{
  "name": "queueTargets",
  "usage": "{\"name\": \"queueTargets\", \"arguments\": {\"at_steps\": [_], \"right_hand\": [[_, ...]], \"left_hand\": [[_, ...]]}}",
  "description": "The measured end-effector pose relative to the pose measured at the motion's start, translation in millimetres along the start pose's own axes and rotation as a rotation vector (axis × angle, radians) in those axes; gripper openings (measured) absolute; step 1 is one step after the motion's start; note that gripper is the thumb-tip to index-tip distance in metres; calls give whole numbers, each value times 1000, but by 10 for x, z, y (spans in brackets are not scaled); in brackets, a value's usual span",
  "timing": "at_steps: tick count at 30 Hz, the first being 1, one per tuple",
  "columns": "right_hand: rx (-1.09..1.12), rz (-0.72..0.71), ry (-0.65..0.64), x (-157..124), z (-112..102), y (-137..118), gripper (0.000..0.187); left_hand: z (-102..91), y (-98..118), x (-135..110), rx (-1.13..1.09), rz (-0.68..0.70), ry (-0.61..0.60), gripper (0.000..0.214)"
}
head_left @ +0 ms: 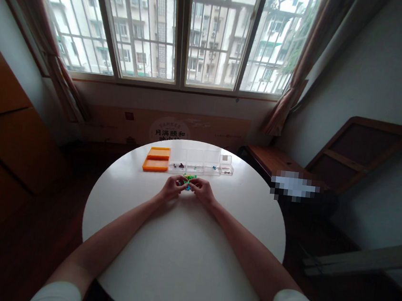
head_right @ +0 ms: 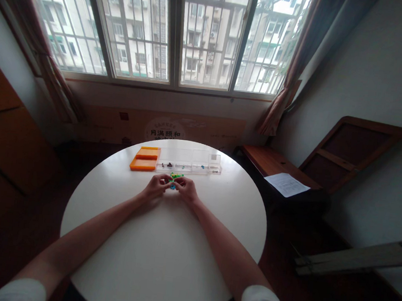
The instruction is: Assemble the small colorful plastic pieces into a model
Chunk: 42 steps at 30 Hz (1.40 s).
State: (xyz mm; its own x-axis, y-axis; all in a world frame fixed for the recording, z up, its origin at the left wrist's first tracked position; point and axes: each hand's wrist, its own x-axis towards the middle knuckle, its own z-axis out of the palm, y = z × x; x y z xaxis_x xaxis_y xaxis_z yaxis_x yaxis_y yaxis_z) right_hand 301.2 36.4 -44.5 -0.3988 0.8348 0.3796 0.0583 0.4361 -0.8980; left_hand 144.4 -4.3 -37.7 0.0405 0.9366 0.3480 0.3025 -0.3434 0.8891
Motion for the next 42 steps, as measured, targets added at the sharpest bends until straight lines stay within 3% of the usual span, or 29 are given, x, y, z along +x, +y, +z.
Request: {"name": "queueTargets", "arguments": {"at_steps": [42], "right_hand": [[-5,-5,14,-7,4,3,29]], "left_hand": [[7,-46,28,-6,7,60,32]]}}
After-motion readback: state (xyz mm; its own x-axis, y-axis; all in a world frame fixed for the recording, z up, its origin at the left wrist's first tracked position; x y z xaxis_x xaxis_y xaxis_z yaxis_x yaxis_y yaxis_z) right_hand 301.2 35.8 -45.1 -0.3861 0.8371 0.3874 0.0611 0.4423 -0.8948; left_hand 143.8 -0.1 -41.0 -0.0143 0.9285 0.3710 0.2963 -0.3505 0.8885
